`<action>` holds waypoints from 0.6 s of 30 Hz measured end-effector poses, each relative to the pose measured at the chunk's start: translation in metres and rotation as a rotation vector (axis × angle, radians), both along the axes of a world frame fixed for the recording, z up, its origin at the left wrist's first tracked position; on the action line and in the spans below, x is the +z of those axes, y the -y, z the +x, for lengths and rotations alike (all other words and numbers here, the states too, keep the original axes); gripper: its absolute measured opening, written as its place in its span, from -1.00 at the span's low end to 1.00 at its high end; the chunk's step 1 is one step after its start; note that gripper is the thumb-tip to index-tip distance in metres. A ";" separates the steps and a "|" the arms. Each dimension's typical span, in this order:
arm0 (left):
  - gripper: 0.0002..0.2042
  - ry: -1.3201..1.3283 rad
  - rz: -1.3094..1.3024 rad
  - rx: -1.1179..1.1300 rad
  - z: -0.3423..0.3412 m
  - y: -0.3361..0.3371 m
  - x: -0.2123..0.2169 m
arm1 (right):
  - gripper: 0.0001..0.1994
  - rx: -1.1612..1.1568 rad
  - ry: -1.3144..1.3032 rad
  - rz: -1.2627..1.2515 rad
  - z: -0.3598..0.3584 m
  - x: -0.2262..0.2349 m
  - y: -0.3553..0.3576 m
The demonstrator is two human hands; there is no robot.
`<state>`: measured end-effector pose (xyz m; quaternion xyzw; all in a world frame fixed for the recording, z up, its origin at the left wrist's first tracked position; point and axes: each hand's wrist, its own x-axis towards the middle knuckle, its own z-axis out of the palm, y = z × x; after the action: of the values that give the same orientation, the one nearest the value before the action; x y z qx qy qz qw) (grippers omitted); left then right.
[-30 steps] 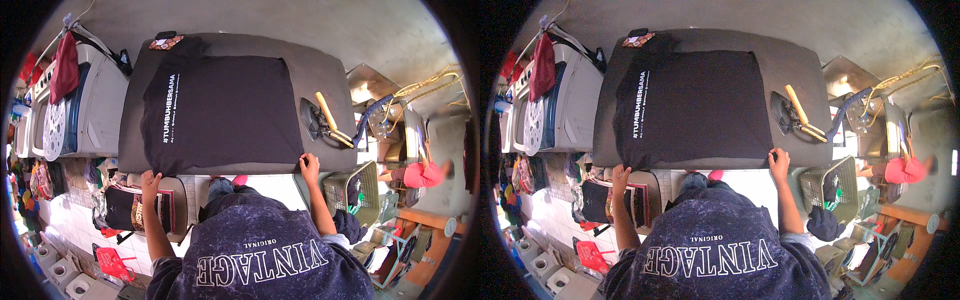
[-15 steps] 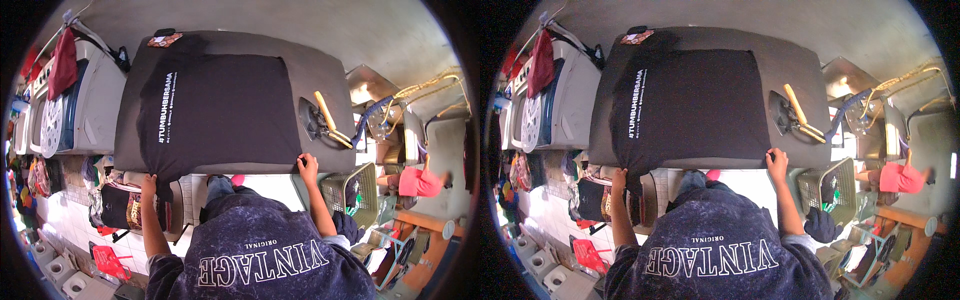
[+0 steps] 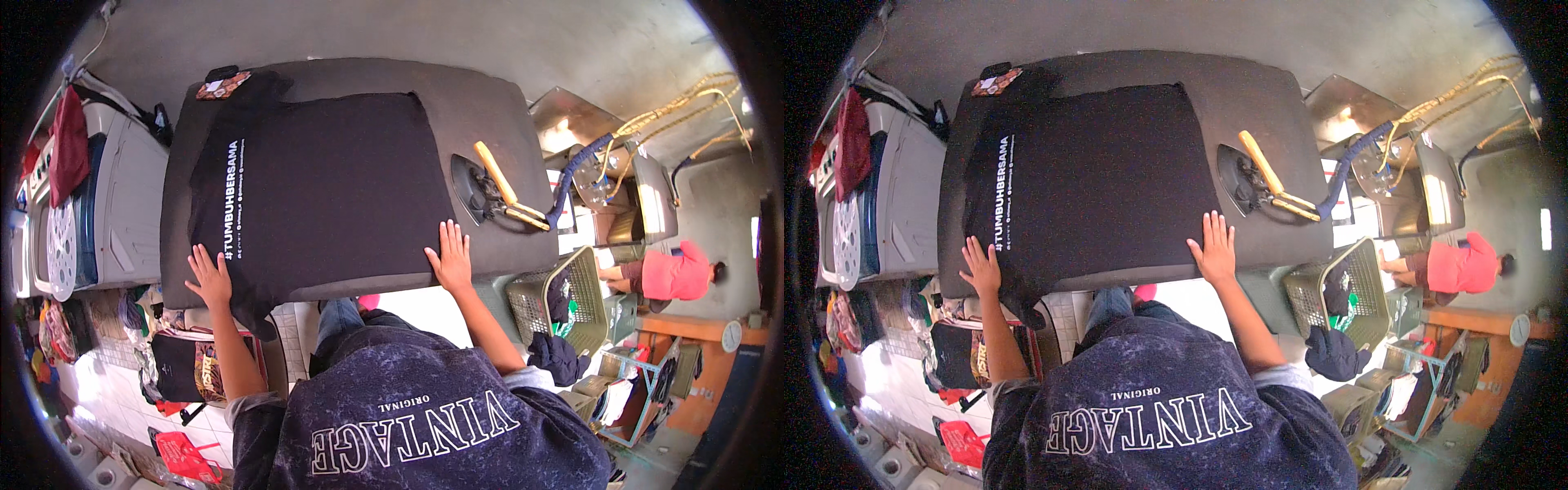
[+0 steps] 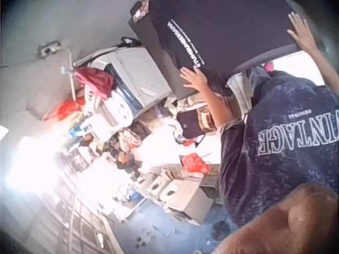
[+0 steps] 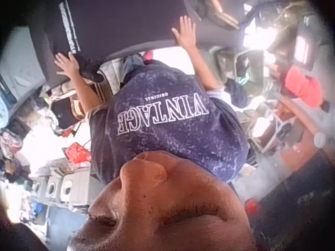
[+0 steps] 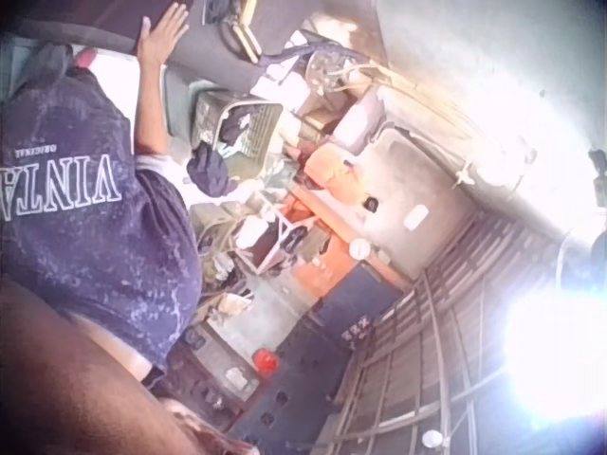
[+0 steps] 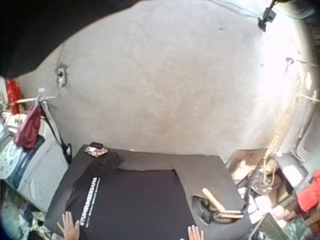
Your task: The person irons several black t-shirts on an ironing board, smoothing each garment with a steam iron, then folds and stacks them. The person handles each shirt one at a time, adjusting and flipping them as needed before ironing and folding.
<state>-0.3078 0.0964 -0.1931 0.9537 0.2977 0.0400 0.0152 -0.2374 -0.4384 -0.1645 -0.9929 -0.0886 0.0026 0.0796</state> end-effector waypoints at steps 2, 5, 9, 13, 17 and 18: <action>-0.39 -0.241 -0.029 0.148 0.018 0.027 0.050 | -0.26 -0.038 -0.008 -0.060 -0.005 0.001 0.005; -0.41 0.127 0.124 -0.134 0.006 0.013 0.032 | -0.29 -0.022 0.027 -0.056 -0.001 0.014 -0.013; -0.46 -0.067 -0.052 0.011 0.008 0.002 0.059 | -0.53 0.112 0.102 0.094 -0.001 0.038 -0.022; -0.57 0.330 -0.094 -0.203 0.072 -0.006 0.086 | -0.68 0.181 -0.030 0.236 0.012 0.047 -0.042; -0.58 0.187 0.018 -0.283 0.090 -0.026 0.048 | -0.88 0.084 -0.267 0.268 0.046 0.048 -0.049; -0.57 0.183 -0.056 -0.191 0.098 -0.036 0.046 | -0.91 0.038 -0.352 0.273 0.061 0.047 -0.044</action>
<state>-0.2095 0.1323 -0.1468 0.9693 0.2041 0.1166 0.0728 -0.1767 -0.3941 -0.1178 -0.9553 -0.0914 0.1655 0.2275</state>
